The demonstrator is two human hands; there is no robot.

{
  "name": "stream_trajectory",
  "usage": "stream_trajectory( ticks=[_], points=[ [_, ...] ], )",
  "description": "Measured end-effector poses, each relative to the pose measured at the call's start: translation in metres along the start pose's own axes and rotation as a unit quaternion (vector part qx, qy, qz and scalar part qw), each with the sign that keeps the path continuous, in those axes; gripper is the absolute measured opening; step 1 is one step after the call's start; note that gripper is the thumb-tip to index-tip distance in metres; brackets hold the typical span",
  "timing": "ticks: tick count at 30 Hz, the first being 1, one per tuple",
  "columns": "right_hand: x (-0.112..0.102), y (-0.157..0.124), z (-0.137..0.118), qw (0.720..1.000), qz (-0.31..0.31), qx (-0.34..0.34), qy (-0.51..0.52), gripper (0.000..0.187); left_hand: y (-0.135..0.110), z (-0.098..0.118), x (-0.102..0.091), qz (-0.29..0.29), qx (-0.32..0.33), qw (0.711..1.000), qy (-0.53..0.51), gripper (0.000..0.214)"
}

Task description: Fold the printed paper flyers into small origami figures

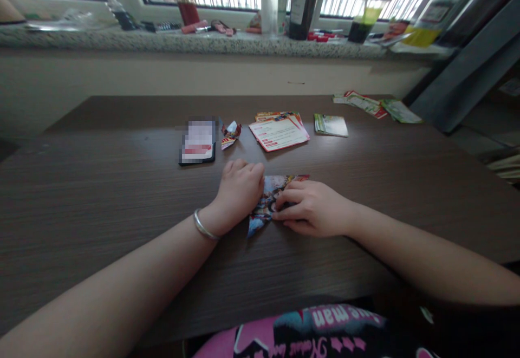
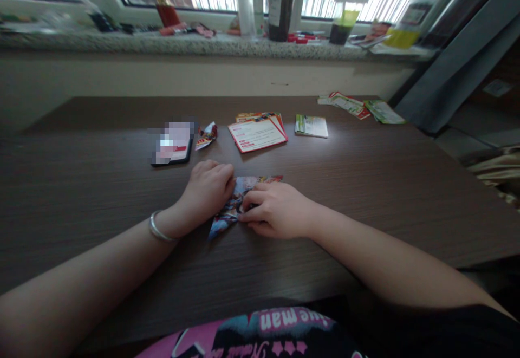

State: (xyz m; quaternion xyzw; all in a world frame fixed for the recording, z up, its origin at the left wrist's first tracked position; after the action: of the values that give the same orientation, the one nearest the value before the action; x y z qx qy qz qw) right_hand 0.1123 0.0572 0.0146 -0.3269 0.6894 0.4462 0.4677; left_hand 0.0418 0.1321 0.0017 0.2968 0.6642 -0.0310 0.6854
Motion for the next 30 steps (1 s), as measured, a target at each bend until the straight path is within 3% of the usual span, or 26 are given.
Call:
stream_trajectory(
  ticks=[16,25,30],
  points=[
    [0.019,0.002,-0.012,0.998,-0.046,0.001,0.037,0.037,0.001,0.002,-0.002,0.015,0.007,1.0,0.009,0.017],
    [0.009,0.011,-0.009,0.999,0.037,-0.013,-0.007,0.034,0.006,-0.02,0.003,0.008,-0.028,0.999,0.016,0.018],
    [0.012,0.013,-0.011,0.999,0.034,-0.002,0.013,0.038,0.009,-0.026,0.002,0.012,-0.037,0.999,0.022,0.022]
  ],
)
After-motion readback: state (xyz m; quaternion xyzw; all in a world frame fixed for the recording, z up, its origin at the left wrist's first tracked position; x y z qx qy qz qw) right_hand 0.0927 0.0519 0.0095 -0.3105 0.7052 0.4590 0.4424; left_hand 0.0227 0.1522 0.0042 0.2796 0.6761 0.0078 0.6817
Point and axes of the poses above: each hand's wrist, its own y-axis towards the middle knuckle, its own x-axis out of the palm, z = x × y, the point moved 10 cm from there along y, towards the middle knuckle, and after that the axes turned 8 degrees about z, right-handed, at the moved point
